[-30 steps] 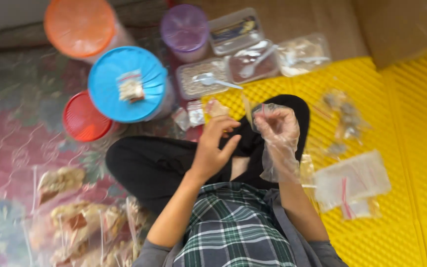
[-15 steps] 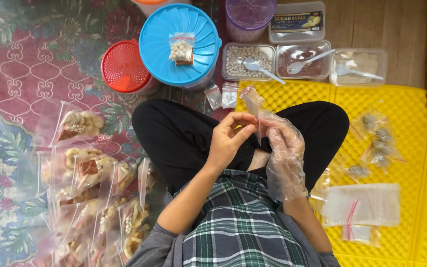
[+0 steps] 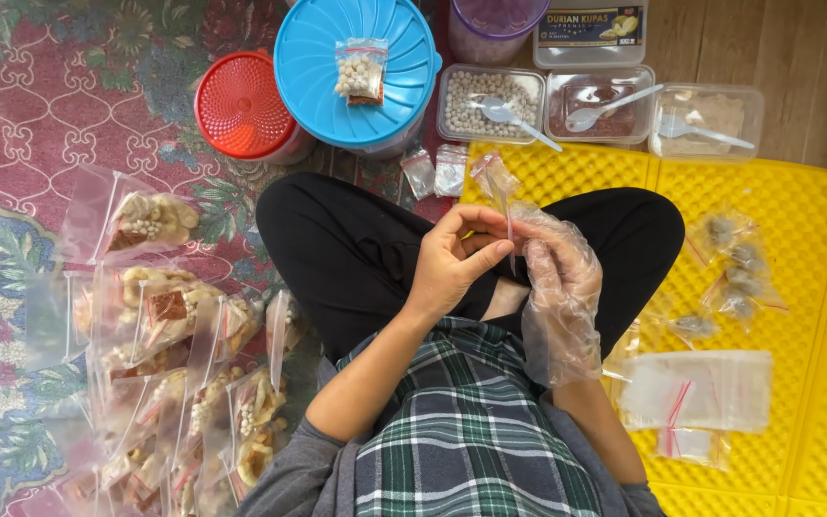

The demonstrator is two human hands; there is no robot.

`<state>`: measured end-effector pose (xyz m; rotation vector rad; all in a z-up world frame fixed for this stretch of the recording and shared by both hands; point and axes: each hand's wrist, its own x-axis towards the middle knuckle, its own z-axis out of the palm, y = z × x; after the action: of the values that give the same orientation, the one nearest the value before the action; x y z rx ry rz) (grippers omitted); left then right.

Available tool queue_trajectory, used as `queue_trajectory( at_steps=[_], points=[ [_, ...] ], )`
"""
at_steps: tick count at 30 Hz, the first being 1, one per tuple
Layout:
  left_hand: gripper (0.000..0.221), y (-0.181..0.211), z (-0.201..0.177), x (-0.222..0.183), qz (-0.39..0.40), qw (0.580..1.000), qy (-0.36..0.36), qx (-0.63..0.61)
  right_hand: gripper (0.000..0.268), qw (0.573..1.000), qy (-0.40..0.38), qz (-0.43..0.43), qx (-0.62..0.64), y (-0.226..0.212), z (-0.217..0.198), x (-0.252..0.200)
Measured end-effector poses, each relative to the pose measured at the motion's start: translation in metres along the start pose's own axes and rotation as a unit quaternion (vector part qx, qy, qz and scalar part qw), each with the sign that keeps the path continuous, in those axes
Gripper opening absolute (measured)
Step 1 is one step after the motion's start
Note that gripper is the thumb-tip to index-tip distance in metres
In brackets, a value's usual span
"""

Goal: Packing small food ingredients like seeds and powders into small plastic bags using a spoon and sealing them.

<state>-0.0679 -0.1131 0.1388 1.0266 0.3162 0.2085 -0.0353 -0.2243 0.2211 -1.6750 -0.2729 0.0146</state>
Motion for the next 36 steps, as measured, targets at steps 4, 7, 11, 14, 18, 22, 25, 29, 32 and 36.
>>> queue_trajectory(
  at_steps=[4,7,11,14,18,22,25,29,32,36],
  points=[
    [0.035,0.004,0.003,0.0,-0.003,1.0,-0.002,-0.008,0.019,1.0,0.01,0.009,0.023,0.002,0.0,0.001],
    [0.03,-0.002,0.003,0.0,0.001,1.0,-0.002,-0.013,0.019,1.0,-0.001,-0.002,0.018,0.006,-0.004,0.0],
    [0.019,0.003,0.004,0.0,0.048,0.998,0.0,0.034,0.017,1.0,-0.008,-0.024,0.016,0.014,-0.002,-0.001],
    [0.013,0.012,0.005,0.002,0.08,0.993,-0.003,0.085,0.026,0.998,-0.03,-0.051,0.009,0.033,-0.006,0.001],
    [0.01,0.015,-0.001,0.004,0.115,0.977,-0.016,0.18,0.009,0.994,-0.025,-0.056,-0.087,0.04,-0.017,0.005],
    [0.006,0.008,-0.009,0.009,0.181,0.934,0.007,0.31,0.008,0.982,-0.015,-0.066,-0.176,0.048,-0.024,0.008],
    [0.014,0.016,-0.009,0.01,0.27,0.862,0.027,0.428,0.006,0.979,0.0,-0.053,-0.197,0.051,-0.021,0.007],
    [0.018,0.026,-0.004,0.01,0.363,0.797,-0.02,0.483,0.012,0.982,0.0,-0.059,-0.178,0.062,-0.017,0.007],
    [0.017,0.011,-0.014,0.013,0.351,0.816,-0.053,0.456,0.017,0.986,-0.023,-0.09,-0.14,0.076,-0.021,0.007],
    [0.017,-0.001,-0.023,0.015,0.288,0.849,-0.014,0.443,0.014,0.961,-0.062,-0.2,-0.182,0.058,-0.015,0.012]
  ],
)
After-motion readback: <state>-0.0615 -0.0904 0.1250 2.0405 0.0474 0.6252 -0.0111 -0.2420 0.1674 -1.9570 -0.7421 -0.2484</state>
